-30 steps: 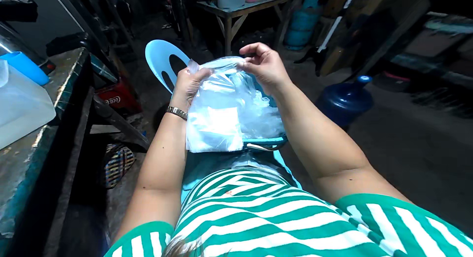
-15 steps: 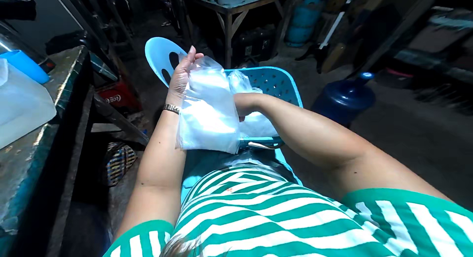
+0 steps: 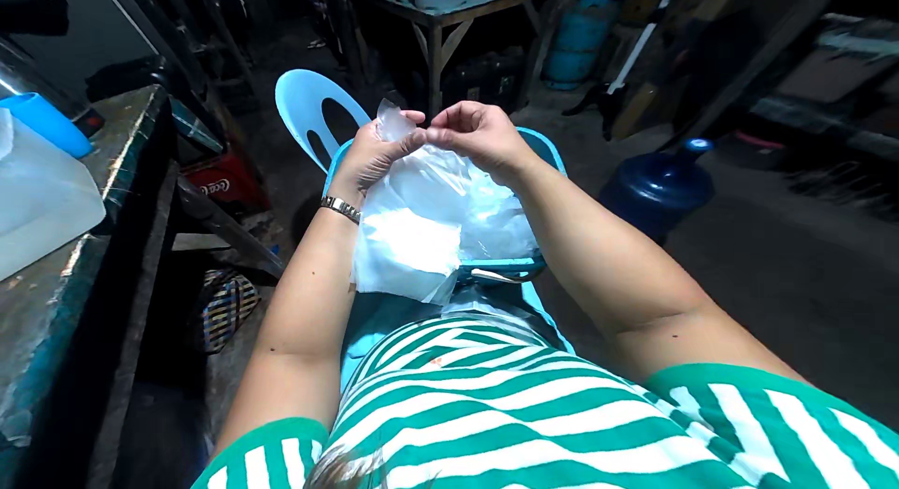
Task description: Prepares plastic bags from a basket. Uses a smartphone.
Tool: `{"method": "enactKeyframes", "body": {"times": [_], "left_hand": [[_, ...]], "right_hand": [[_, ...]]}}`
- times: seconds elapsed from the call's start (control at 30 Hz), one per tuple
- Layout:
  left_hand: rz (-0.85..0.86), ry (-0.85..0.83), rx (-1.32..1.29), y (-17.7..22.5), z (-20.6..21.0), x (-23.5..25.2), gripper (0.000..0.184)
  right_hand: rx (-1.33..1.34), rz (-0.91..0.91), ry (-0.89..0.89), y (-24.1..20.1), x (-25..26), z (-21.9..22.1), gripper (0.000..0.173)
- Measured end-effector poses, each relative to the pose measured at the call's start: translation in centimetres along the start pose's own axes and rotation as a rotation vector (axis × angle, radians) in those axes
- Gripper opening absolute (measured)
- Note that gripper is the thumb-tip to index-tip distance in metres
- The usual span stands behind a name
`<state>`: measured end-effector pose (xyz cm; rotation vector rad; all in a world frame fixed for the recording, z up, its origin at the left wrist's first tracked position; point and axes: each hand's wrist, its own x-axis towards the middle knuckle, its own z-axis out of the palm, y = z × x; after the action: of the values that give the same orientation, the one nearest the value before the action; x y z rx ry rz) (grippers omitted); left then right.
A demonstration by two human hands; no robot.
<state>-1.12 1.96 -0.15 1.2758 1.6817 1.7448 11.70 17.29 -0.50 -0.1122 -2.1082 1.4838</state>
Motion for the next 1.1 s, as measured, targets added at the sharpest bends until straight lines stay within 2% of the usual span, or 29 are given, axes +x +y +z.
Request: {"method": "enactKeyframes", "body": {"times": [0.07,0.1,0.2,0.23,0.3,0.37,0.4,0.47,0.63,0.73,0.93,1.0,1.1], "left_hand": [[0.016,-0.023,0.019,0.1,0.0,-0.2,0.038],[0.02,-0.02,0.018,0.1,0.0,-0.2,0.039],[0.028,0.028,0.018,-0.2,0.0,-0.1,0.031],[0.022,0.044,0.018,-0.2,0.1,-0.1,0.029],[0.004,0.074,0.014,0.1,0.4,-0.2,0.025],[-0.02,0.085,0.007,0.4,0.6,-0.4,0.021],[-0.026,0.083,0.006,0.5,0.6,-0.5,0.019],[-0.022,0.074,0.007,0.5,0.6,-0.7,0.018],[0.007,0.163,0.013,0.3,0.8,-0.4,0.003],[0.014,0.238,0.039,0.1,0.9,-0.3,0.009],[0.118,-0.064,-0.172,0.6,0.9,-1.5,0.021],[0.119,-0.116,-0.167,0.5,0.7,-1.3,0.024],[0.081,-0.167,-0.101,0.2,0.4,-1.1,0.018]], "right_hand": [[-0.048,-0.05,0.038,0.4,0.2,0.1,0.009],[-0.017,-0.061,0.052,0.6,0.3,0.0,0.011],[0.143,-0.034,0.071,0.3,0.2,-0.1,0.04],[0.154,-0.022,0.039,0.0,0.1,0.0,0.04],[0.05,-0.089,-0.034,0.2,-0.2,0.2,0.021],[-0.137,-0.153,-0.014,0.4,-0.2,0.6,0.023],[-0.191,-0.155,0.017,0.4,-0.1,0.6,0.018],[-0.184,-0.135,0.065,0.4,0.0,0.2,0.011],[-0.155,-0.102,0.075,0.4,0.2,0.2,0.015],[-0.152,-0.091,0.09,0.5,0.1,0.4,0.016],[0.116,0.053,0.123,0.2,0.3,0.5,0.014],[0.298,0.095,0.118,-0.1,0.2,0.5,0.015],[0.568,0.123,0.139,-0.7,0.1,0.5,0.022]]}}
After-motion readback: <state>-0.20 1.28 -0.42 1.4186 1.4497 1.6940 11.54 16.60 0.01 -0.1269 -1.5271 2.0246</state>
